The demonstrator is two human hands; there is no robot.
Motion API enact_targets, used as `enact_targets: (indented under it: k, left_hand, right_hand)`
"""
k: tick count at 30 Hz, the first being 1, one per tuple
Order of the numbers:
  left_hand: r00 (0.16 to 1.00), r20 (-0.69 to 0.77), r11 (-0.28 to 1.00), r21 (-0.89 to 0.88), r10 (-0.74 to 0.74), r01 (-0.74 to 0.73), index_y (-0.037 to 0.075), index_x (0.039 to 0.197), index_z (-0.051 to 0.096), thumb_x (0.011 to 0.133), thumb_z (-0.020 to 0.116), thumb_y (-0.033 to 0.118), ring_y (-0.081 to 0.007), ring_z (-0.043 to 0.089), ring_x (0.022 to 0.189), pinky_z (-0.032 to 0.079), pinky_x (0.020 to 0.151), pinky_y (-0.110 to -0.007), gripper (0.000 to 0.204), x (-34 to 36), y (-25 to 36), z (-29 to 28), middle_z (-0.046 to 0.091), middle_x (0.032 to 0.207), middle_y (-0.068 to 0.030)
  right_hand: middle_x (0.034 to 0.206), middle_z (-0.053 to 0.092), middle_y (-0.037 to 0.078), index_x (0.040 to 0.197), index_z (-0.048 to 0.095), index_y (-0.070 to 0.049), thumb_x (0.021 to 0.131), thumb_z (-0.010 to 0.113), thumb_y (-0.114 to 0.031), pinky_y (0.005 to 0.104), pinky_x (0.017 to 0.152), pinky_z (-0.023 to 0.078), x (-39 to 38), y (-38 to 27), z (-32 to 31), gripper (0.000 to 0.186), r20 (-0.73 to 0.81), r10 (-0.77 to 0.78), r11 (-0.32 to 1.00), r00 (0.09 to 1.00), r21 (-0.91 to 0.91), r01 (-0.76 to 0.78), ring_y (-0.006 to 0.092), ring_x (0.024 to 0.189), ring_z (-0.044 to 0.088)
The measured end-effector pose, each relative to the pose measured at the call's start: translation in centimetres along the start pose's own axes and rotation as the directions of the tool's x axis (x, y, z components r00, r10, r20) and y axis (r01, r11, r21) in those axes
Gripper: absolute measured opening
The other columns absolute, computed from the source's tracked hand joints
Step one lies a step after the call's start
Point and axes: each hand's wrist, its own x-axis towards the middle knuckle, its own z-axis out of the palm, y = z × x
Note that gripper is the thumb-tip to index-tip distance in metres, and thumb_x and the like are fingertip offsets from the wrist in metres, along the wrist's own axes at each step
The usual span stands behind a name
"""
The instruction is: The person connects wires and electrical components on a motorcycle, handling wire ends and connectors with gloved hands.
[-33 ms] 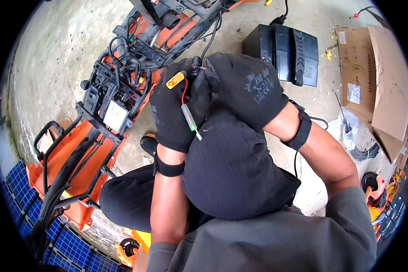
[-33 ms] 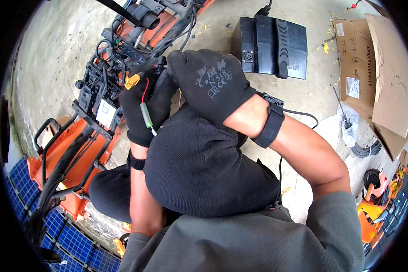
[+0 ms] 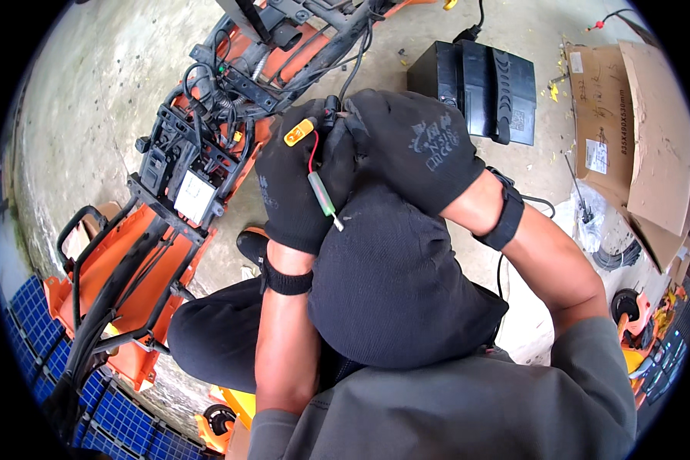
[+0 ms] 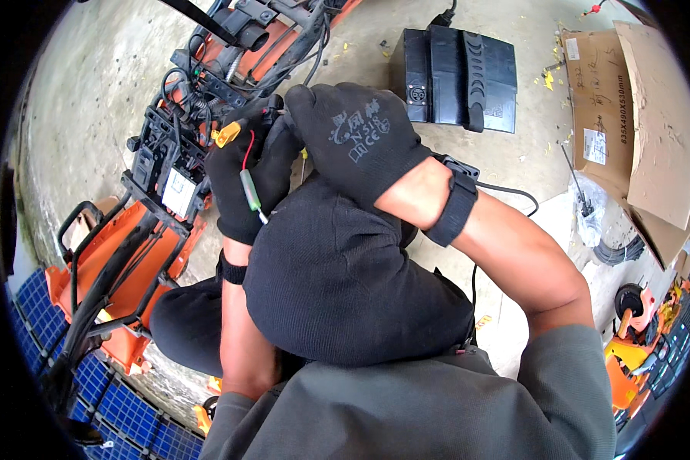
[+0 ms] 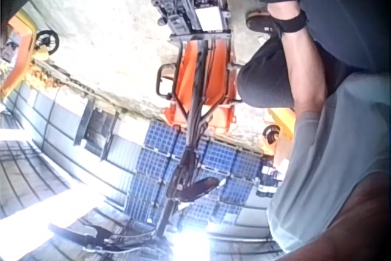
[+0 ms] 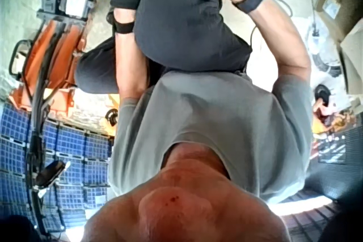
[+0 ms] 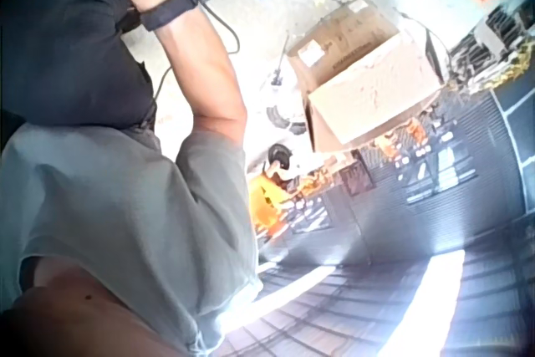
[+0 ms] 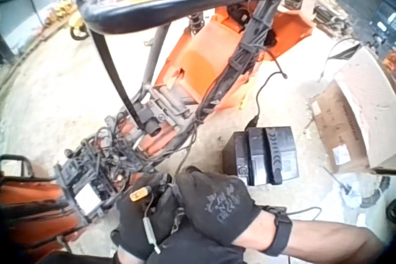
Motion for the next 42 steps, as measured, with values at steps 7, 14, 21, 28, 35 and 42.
enact_targets:
  k: [7, 14, 21, 28, 35, 42]
  left_hand:
    - [1.0, -0.008, 1.0, 0.015, 0.015, -0.015, 0.002, 0.092, 0.065, 0.08, 0.07, 0.013, -0.0264, 0.066, 0.071, 0.05, 0.062, -0.034, 0.017, 0.1, 0.3, 1.2, 0.064, 0.079, -0.0121]
    - [0.997, -0.035, 0.998, -0.02, 0.065, -0.066, 0.002, 0.093, 0.064, 0.08, 0.073, 0.015, -0.0276, 0.067, 0.068, 0.05, 0.06, -0.033, 0.02, -0.2, -0.7, 1.6, 0.065, 0.079, -0.0129]
    - [0.996, 0.042, 0.996, -0.051, 0.079, -0.077, 0.001, 0.094, 0.064, 0.081, 0.074, 0.018, -0.0264, 0.068, 0.071, 0.05, 0.062, -0.032, 0.024, -0.2, -0.9, 1.7, 0.067, 0.081, -0.0135]
    - [0.946, 0.21, 0.865, -0.393, -0.245, 0.311, -0.004, 0.098, 0.065, 0.082, 0.071, 0.014, -0.017, 0.066, 0.074, 0.05, 0.067, -0.029, 0.025, -1.1, -2.2, 2.1, 0.069, 0.087, -0.0139]
    - [0.896, 0.31, 0.743, -0.506, -0.318, 0.438, -0.004, 0.098, 0.064, 0.084, 0.065, 0.005, -0.0088, 0.061, 0.073, 0.048, 0.065, -0.023, 0.016, -0.5, -0.6, 1.9, 0.067, 0.085, -0.0054]
    - [0.828, 0.39, 0.658, -0.505, -0.403, 0.558, -0.002, 0.1, 0.063, 0.088, 0.06, 0.009, -0.0093, 0.057, 0.063, 0.046, 0.06, -0.023, 0.017, -0.7, -0.6, 0.9, 0.065, 0.08, -0.004]
  right_hand:
    - [0.074, 0.064, 0.011, 0.092, 0.059, -0.009, 0.086, 0.057, -0.019, 0.0396, 0.057, 0.05, -0.3, 0.3, 0.7, 0.012, -0.046, 0.047, 0.981, 0.998, -0.186, -0.055, 0.0306, 0.07, 0.066]
    - [0.075, 0.065, 0.013, 0.09, 0.059, -0.009, 0.087, 0.056, -0.02, 0.042, 0.058, 0.05, -0.4, 0.0, 0.8, 0.011, 0.015, 0.177, 0.974, 0.984, -0.145, -0.173, 0.0323, 0.071, 0.067]
    - [0.078, 0.066, 0.015, 0.091, 0.06, -0.008, 0.09, 0.055, -0.023, 0.0435, 0.064, 0.051, -1.0, 0.8, 1.4, 0.016, 0.029, 0.222, 0.972, 0.975, -0.085, -0.219, 0.0352, 0.074, 0.066]
    - [0.084, 0.067, 0.015, 0.095, 0.061, -0.007, 0.092, 0.054, -0.026, 0.0433, 0.069, 0.051, -1.5, 1.2, 1.5, 0.021, 0.047, 0.229, 0.973, 0.972, -0.006, -0.229, 0.0349, 0.08, 0.065]
    - [0.086, 0.067, 0.015, 0.098, 0.062, -0.006, 0.093, 0.053, -0.025, 0.0421, 0.071, 0.052, -1.5, 1.8, 1.6, 0.022, 0.074, 0.231, 0.973, 0.97, 0.0, -0.232, 0.0347, 0.082, 0.066]
    - [0.087, 0.067, 0.017, 0.101, 0.062, -0.005, 0.093, 0.053, -0.024, 0.0412, 0.072, 0.051, -1.0, 0.8, 0.9, 0.023, 0.184, 0.304, 0.948, 0.935, 0.037, -0.316, 0.0354, 0.082, 0.065]
